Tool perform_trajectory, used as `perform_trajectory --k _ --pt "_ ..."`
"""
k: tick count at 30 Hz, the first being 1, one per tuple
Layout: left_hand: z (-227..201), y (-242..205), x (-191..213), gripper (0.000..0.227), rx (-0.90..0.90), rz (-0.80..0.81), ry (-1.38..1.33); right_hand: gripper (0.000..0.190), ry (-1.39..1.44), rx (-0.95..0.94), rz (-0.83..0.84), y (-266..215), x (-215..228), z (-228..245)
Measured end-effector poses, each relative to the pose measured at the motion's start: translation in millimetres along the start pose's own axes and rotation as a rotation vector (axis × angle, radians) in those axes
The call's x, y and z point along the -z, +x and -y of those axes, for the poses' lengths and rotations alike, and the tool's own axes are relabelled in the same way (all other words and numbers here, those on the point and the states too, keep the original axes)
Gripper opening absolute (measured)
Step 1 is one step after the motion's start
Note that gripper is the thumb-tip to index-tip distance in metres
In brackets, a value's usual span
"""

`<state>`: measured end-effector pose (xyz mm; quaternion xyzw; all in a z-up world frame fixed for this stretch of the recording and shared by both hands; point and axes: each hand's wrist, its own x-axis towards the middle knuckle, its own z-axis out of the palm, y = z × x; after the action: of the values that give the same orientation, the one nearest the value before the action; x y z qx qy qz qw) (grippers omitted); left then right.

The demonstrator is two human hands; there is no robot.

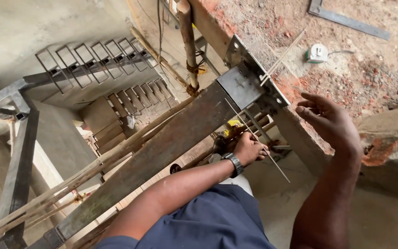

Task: The person positions a metal bracket onto a vertical steel beam and welds it in place using a welding torch. They adjust the bracket and welding rod several times while applying welds along the joint, producing bright sparks and molten metal.

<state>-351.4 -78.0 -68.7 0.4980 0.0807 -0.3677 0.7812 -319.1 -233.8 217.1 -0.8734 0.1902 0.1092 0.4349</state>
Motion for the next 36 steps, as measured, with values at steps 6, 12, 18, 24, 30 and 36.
perform_trajectory --k 6,12,18,24,30,36 --pt "1.4 21.7 -6.5 0.018 0.033 -0.180 -0.035 0.054 0.037 0.003 0.046 4.2 -8.3 -6.6" --pt "-27.9 9.2 -17.1 0.007 -0.094 -0.271 0.249 0.061 0.038 -0.006 0.044 3.3 -20.2 -1.1" --pt "-26.0 8.1 -22.7 0.013 -0.127 -0.225 0.043 0.065 0.130 0.006 0.067 4.0 -19.3 -3.4" --pt "-19.0 16.7 -18.3 0.013 -0.113 -0.215 0.048 0.067 0.069 0.048 0.054 3.2 -24.2 -0.6" --pt "-48.3 -3.0 -20.5 0.009 -0.082 -0.253 0.231 0.067 -0.036 0.063 0.050 0.5 -32.8 4.8" --pt "-46.2 3.3 -16.3 0.008 -0.045 -0.255 0.184 0.047 -0.097 0.005 0.046 18.3 -55.9 -13.6"
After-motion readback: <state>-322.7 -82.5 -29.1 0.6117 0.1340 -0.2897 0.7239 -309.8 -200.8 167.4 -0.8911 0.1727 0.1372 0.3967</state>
